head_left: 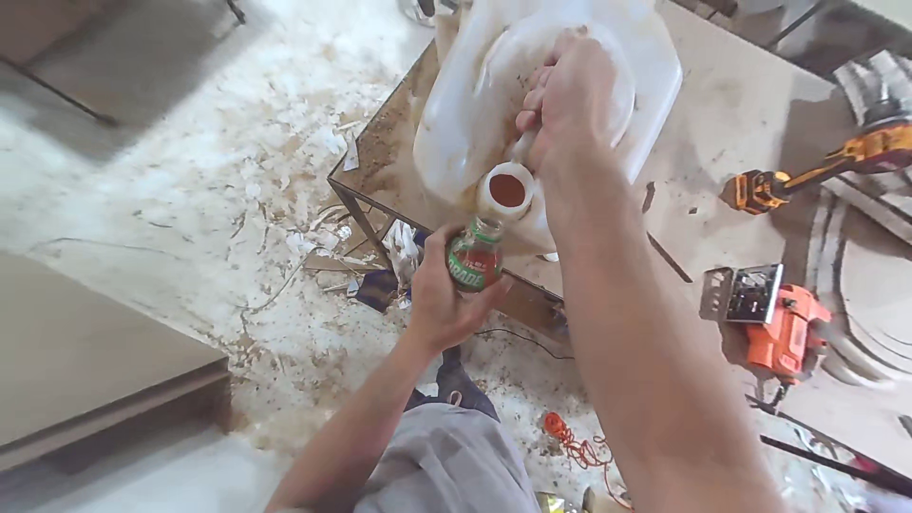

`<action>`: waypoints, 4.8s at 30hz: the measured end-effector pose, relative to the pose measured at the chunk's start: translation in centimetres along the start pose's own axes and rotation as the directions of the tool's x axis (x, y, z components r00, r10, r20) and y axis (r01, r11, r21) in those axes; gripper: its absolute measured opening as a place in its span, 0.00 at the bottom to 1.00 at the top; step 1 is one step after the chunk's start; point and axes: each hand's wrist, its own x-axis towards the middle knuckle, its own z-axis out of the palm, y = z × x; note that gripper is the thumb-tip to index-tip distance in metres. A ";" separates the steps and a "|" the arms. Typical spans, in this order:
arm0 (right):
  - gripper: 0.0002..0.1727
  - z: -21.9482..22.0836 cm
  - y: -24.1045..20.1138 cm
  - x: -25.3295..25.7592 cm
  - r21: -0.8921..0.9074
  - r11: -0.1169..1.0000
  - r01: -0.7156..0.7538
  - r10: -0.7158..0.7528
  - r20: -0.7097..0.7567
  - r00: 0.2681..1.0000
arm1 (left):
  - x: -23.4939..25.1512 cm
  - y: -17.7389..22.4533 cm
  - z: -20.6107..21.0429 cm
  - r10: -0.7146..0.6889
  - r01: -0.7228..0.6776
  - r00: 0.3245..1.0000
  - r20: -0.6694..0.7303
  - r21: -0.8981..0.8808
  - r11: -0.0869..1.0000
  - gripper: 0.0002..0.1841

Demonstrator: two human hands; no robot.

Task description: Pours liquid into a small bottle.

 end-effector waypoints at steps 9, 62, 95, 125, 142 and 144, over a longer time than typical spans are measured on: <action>0.20 0.0 0.3 -1.2 0.000 1.000 0.030 -0.030 0.013 0.999 | -0.7 -0.2 -0.4 0.021 -0.022 1.000 0.014 0.040 0.999 0.44; 0.22 -0.2 4.2 -8.3 -0.008 0.948 0.317 -0.316 0.058 0.947 | -7.8 -4.5 0.8 0.157 -0.134 0.953 -0.260 0.105 0.985 0.42; 0.22 -0.8 6.6 -11.3 0.007 0.908 0.420 -0.418 0.123 0.900 | -9.9 -6.3 0.6 0.188 -0.174 0.942 -0.279 0.075 0.982 0.41; 0.18 -2.8 9.2 -12.3 -0.066 0.893 0.445 -0.413 0.272 0.869 | -9.8 -11.0 2.8 0.013 -0.031 0.962 -0.272 -0.063 0.998 0.37; 0.12 -3.9 9.9 -12.5 -0.024 0.890 0.455 -0.410 0.393 0.823 | -10.7 -11.6 2.5 0.072 -0.111 0.953 -0.293 -0.119 0.987 0.36; 0.11 -3.9 10.0 -12.6 -0.040 0.895 0.444 -0.399 0.373 0.838 | -10.6 -11.3 2.3 0.087 -0.126 0.951 -0.297 -0.114 0.985 0.36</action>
